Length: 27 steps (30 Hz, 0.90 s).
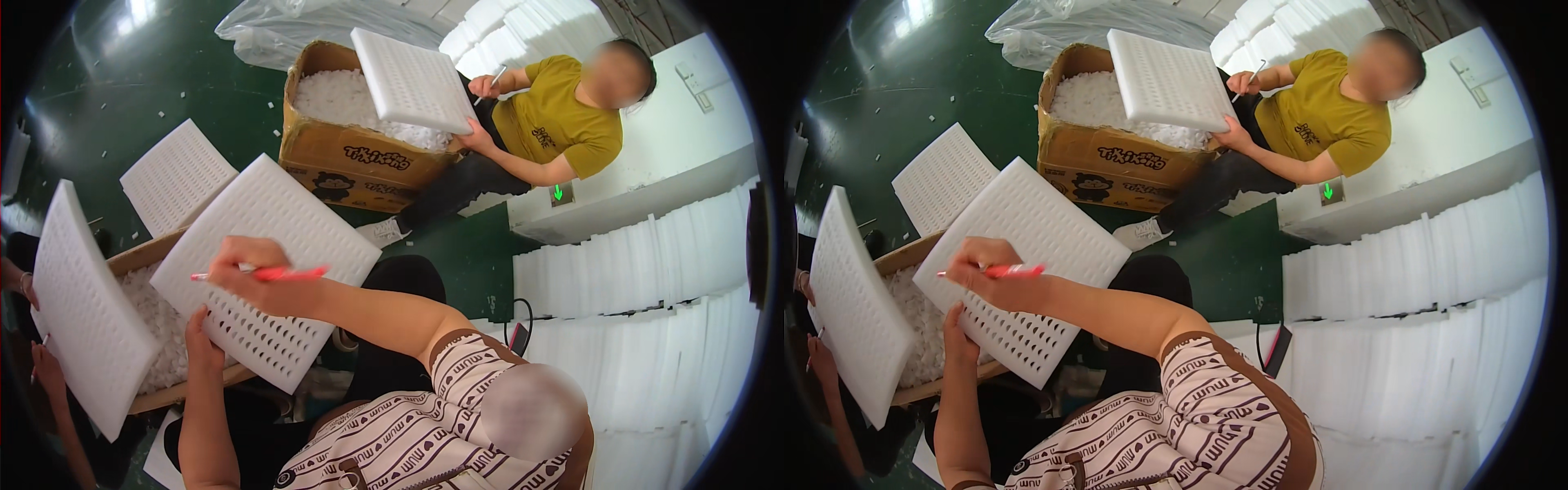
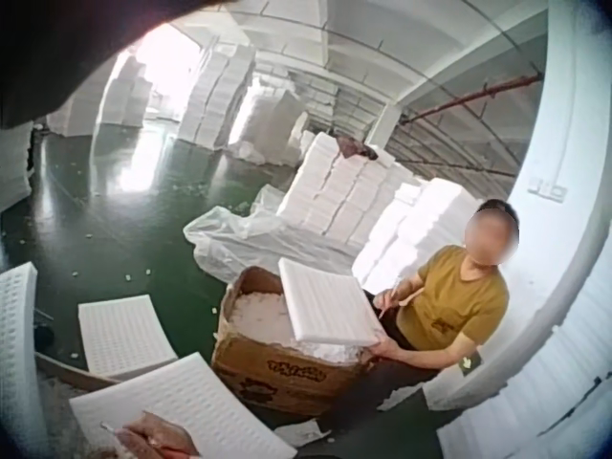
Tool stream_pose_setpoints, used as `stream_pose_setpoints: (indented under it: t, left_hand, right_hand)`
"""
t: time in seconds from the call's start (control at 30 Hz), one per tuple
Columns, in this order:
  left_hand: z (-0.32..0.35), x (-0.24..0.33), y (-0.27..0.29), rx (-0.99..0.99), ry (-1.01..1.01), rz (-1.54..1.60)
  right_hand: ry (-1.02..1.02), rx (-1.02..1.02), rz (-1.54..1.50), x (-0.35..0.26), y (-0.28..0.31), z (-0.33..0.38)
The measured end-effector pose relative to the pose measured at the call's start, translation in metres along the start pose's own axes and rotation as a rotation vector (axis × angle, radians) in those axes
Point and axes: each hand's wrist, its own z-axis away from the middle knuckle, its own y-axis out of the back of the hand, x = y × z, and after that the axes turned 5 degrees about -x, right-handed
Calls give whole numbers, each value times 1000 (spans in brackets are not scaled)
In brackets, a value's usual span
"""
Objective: The person is marking dots on a foam insert using a red pen and then placing the insert into a cardboard box.
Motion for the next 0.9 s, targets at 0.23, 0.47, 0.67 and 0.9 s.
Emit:
stream_pose_setpoints:
  t: [0.23,0.47,0.67,0.9]
  left_hand:
    - [-4,4,-6,7,-18,-35]
    - [8,4,-19,21,-81,-42]
    - [-7,3,-7,56,-27,-51]
    - [-19,4,28,-20,63,-44]
  right_hand:
    - [180,-6,-131,-105,61,-8]
    - [591,-57,-114,-102,65,-9]
    - [293,37,312,6,35,-13]
    - [224,-199,462,65,-10,22]
